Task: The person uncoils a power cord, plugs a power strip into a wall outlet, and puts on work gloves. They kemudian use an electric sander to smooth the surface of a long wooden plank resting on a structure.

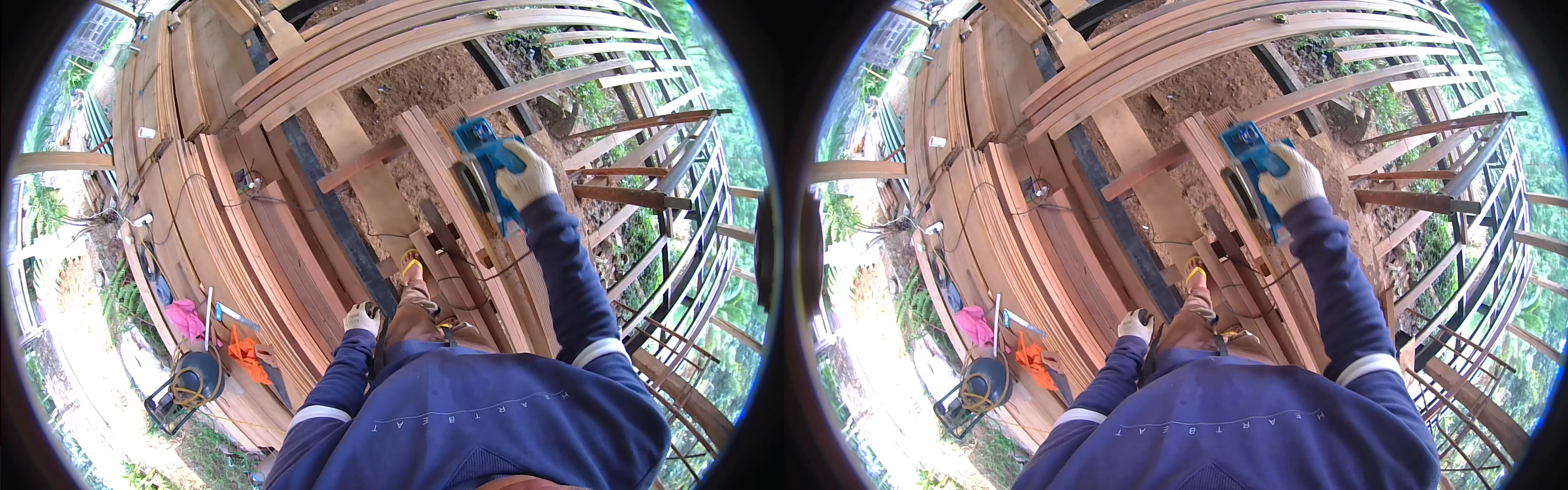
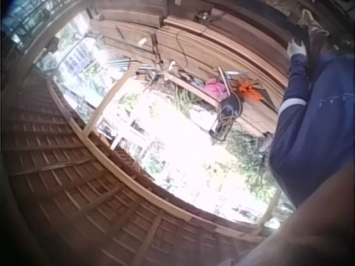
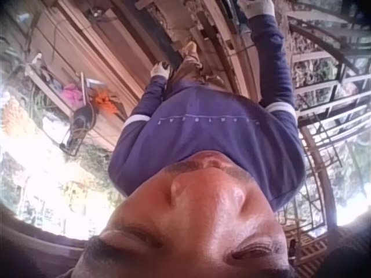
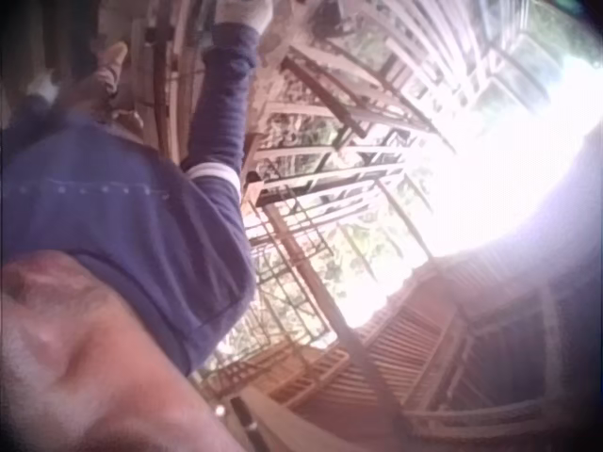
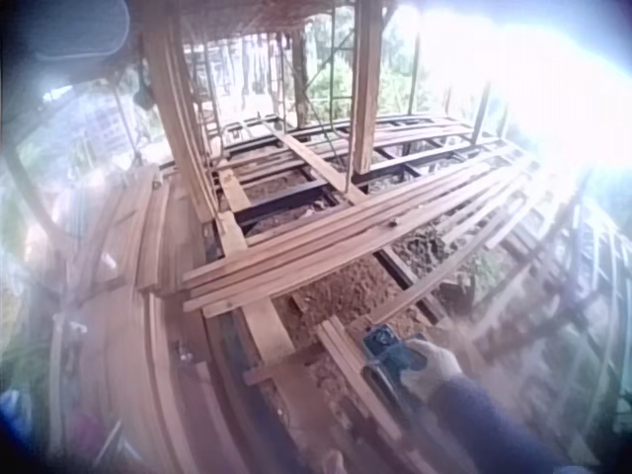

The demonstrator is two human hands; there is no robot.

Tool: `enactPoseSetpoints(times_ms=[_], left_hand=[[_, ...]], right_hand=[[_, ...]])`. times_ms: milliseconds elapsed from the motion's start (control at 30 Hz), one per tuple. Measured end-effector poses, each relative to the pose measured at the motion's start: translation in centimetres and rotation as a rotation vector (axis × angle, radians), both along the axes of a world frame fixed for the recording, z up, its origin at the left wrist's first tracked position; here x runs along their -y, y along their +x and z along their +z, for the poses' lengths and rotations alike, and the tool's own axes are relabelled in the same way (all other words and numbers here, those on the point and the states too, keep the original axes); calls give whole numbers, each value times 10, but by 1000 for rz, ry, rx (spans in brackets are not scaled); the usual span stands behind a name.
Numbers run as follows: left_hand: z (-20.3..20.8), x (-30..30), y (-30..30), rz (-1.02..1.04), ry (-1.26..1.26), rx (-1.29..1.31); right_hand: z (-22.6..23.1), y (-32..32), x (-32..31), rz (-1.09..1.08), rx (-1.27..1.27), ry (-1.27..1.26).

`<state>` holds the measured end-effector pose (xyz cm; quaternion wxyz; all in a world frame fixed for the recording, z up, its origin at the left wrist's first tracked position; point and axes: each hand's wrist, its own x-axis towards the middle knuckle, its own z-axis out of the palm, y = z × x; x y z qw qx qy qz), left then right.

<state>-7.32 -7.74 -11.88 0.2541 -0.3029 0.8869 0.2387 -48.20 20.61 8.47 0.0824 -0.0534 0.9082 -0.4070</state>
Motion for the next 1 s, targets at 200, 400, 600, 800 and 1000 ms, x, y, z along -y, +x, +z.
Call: enactPoseSetpoints(times_ms=[200, 400, 600, 800, 1000], left_hand=[[-1, -3, -5, -26, -62, -135], [3, -17, -7, -97, -82, -219], [3, -54, 4, -118, -15, -284], [2, -103, 45, -159, 7, -156], [4, -130, 87, -213, 34, -98]], right_hand=[[-9, -89, 56, 160, -28, -1], [-27, -60, 24, 149, -53, -5], [-7, 83, -86, 87, -66, 14], [18, 259, -219, -14, 14, 35], [26, 421, -353, -102, 131, 61]])
